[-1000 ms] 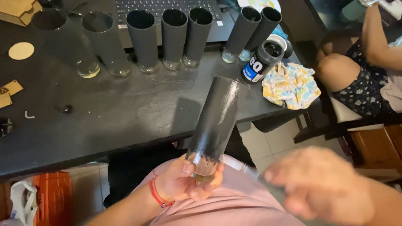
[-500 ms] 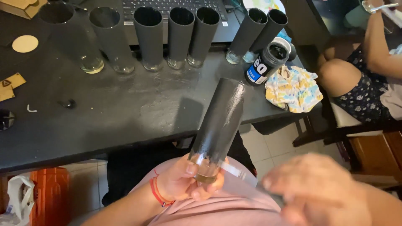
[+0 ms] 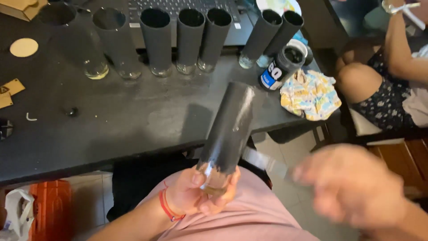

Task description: A person is painting glass tubes with black paint using a paintbrush at a desk.

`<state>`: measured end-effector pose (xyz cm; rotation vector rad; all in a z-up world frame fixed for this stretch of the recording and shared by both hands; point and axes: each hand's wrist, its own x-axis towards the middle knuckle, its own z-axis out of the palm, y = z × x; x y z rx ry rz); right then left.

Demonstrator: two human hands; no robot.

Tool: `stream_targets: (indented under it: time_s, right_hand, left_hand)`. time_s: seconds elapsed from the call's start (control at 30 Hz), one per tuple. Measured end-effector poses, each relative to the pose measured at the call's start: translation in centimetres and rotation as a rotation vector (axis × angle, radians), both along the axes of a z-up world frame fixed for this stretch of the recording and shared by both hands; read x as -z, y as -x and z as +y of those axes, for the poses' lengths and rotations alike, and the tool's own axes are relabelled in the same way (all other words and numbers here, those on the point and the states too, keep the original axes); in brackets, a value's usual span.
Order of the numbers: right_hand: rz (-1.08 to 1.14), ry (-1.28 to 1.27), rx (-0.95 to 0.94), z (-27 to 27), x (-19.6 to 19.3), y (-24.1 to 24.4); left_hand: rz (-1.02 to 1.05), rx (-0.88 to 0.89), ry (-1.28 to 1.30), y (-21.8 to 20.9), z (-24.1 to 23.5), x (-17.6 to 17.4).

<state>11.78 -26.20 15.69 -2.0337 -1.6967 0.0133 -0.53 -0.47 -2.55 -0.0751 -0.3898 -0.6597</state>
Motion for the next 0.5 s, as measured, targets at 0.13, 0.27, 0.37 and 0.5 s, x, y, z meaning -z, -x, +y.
stream_targets:
  time_s: [0.13,0.27,0.37,0.5]
  right_hand:
    - [0.005,0.056,-0.145,1.3,-0.5,1.1]
    - [-0.113,-0.206,0.038,2.4,-1.4,-0.3]
    - [-0.217,-0.360,-0.109,3.9,-1.1,-2.2]
    - [-0.142,-0.609,-0.125,5.0,-0.6,-2.8]
  left_hand:
    - [-0.050,-0.100,-0.045,0.2,-0.2,0.4]
    - [-0.011,0.012,-0.005,0.0,-0.1,0.9]
    - [0.007,0.034,0.001,0.1,0.1,1.4]
    - [-0.007,0.068,-0.027,0.4,0.1,1.9]
